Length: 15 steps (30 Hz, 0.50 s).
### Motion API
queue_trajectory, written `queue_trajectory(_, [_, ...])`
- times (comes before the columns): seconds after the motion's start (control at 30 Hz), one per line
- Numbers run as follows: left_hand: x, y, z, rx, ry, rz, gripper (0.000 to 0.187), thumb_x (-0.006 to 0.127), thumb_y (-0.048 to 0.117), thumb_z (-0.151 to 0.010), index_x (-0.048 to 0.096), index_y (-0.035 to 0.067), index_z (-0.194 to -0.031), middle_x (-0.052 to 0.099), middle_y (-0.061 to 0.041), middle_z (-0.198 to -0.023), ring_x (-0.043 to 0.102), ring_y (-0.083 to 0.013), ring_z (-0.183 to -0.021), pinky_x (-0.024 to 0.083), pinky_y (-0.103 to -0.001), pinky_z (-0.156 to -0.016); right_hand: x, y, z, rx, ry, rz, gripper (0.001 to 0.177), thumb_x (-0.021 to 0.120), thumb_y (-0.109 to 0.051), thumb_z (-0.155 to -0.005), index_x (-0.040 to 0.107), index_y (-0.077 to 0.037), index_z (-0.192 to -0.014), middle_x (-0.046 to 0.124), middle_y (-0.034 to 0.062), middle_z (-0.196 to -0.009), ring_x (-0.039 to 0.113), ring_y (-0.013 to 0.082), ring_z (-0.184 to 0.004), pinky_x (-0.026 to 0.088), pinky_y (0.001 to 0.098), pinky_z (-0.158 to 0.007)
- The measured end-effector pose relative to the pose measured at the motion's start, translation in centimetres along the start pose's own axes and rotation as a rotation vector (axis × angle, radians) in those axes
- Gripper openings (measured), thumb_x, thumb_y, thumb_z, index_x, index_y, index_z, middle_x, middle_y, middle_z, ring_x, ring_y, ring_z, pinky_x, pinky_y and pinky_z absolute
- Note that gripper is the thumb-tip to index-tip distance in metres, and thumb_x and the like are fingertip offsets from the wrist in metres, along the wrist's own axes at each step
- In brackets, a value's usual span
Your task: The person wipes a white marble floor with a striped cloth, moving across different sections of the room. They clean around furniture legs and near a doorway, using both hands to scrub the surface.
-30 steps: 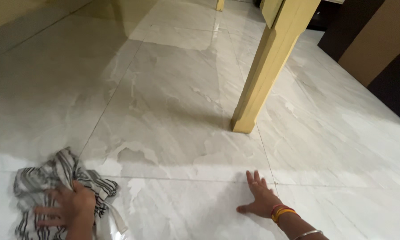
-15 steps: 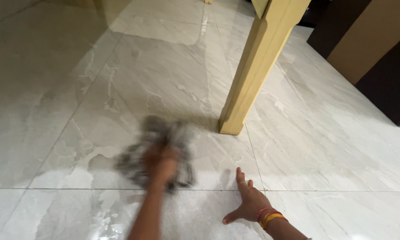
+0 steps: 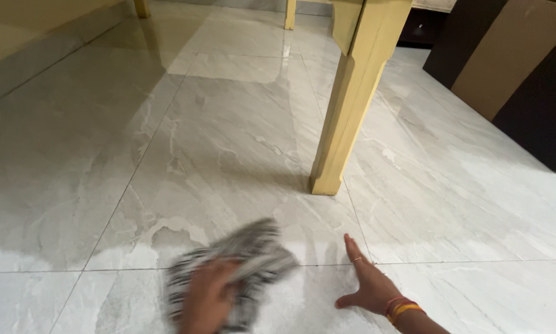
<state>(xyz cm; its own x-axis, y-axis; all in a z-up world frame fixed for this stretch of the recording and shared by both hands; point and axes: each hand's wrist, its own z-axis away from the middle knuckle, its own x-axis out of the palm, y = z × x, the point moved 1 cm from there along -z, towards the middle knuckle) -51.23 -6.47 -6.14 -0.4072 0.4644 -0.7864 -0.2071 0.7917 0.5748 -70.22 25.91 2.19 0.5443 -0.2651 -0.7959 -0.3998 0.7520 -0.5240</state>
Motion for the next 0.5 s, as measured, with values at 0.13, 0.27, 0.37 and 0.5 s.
queue_trajectory(0.13, [-5.6,-10.9,0.5,-0.277,0.237,-0.405,0.062,0.07,0.03,-0.082,0.059,0.026,-0.142,0.057,-0.01,-0.146,0.047,-0.0323,-0.143,0.028,-0.051,-0.124,-0.8,0.2,-1.4,0.273,-0.113,0.275,0.172,0.103,-0.058,-0.05,-0.02,-0.017,-0.162,-0.011,0.018,-0.171,-0.008,0.0413,-0.159,0.008,0.0585,-0.128])
queue_trajectory(0.27, [-4.1,-14.4,-2.0,-0.777,0.404,-0.422,0.054,0.06,0.036,-0.094,0.058,0.025,-0.147,0.051,-0.004,-0.161,0.028,-0.0345,-0.158,0.007,-0.064,-0.128,-1.0,1.1,-4.0,0.259,-0.236,0.344,0.178,0.104,-0.066,-0.044,-0.017,-0.004,-0.161,-0.019,0.0265,-0.169,-0.013,0.0483,-0.157,0.008,0.0587,-0.128])
queue_trajectory(0.37, [-3.7,-14.5,-6.0,-0.748,0.512,-0.496,0.058,0.057,0.042,-0.089,0.052,0.02,-0.143,0.038,-0.013,-0.164,0.011,-0.053,-0.148,-0.004,-0.075,-0.11,-1.4,1.7,-5.5,0.265,-0.317,0.396,0.179,0.101,-0.067,-0.044,-0.017,-0.001,-0.161,-0.016,0.0305,-0.168,-0.01,0.0514,-0.156,0.012,0.0613,-0.127])
queue_trajectory(0.5, [-3.5,-11.6,-9.8,-0.864,0.173,-0.441,0.069,0.053,0.06,-0.095,0.046,0.025,-0.154,0.038,-0.003,-0.163,0.014,-0.0412,-0.156,0.001,-0.067,-0.118,-1.1,2.0,-5.7,0.228,-0.299,0.427,0.18,0.1,-0.067,-0.042,-0.017,0.003,-0.16,-0.015,0.0339,-0.167,-0.003,0.0584,-0.153,0.02,0.0617,-0.124])
